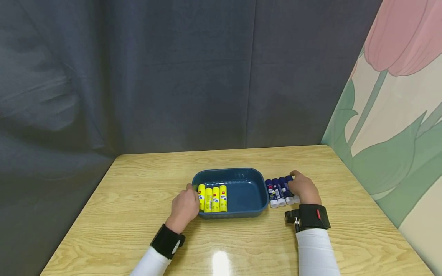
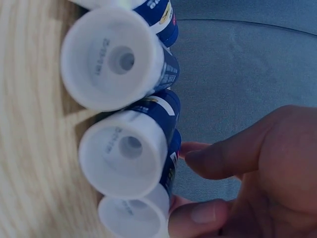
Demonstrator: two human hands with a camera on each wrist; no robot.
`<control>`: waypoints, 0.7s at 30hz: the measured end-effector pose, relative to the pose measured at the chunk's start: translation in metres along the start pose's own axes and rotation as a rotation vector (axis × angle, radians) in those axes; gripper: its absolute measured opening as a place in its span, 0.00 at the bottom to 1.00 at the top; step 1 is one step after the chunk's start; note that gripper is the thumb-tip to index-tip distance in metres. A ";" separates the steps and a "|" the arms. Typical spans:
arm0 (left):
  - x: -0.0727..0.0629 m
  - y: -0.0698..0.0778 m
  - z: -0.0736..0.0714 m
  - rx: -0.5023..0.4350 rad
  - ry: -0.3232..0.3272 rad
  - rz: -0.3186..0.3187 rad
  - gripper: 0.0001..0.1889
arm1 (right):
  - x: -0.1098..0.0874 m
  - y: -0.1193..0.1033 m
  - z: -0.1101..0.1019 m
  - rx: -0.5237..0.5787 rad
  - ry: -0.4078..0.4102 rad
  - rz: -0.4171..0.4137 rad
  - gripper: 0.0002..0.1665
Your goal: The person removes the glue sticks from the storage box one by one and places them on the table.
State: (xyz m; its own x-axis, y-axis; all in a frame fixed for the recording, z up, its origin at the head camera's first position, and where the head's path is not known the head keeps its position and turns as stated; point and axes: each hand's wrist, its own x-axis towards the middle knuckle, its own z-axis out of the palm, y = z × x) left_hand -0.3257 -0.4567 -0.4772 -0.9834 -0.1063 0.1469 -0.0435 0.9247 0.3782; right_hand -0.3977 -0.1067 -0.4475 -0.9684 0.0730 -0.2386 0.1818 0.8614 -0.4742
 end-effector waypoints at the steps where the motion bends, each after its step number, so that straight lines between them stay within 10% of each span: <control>1: 0.000 0.000 0.000 -0.001 0.000 0.000 0.19 | 0.000 0.000 0.000 0.001 0.000 0.002 0.29; 21: 0.000 0.000 0.000 -0.001 -0.009 -0.002 0.21 | 0.001 0.000 -0.002 -0.005 0.004 0.031 0.28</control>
State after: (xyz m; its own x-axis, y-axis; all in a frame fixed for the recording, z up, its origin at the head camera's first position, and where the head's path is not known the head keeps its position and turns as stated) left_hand -0.3260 -0.4570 -0.4772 -0.9849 -0.1049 0.1374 -0.0455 0.9242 0.3792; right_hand -0.3993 -0.1054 -0.4462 -0.9630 0.1022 -0.2495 0.2111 0.8614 -0.4620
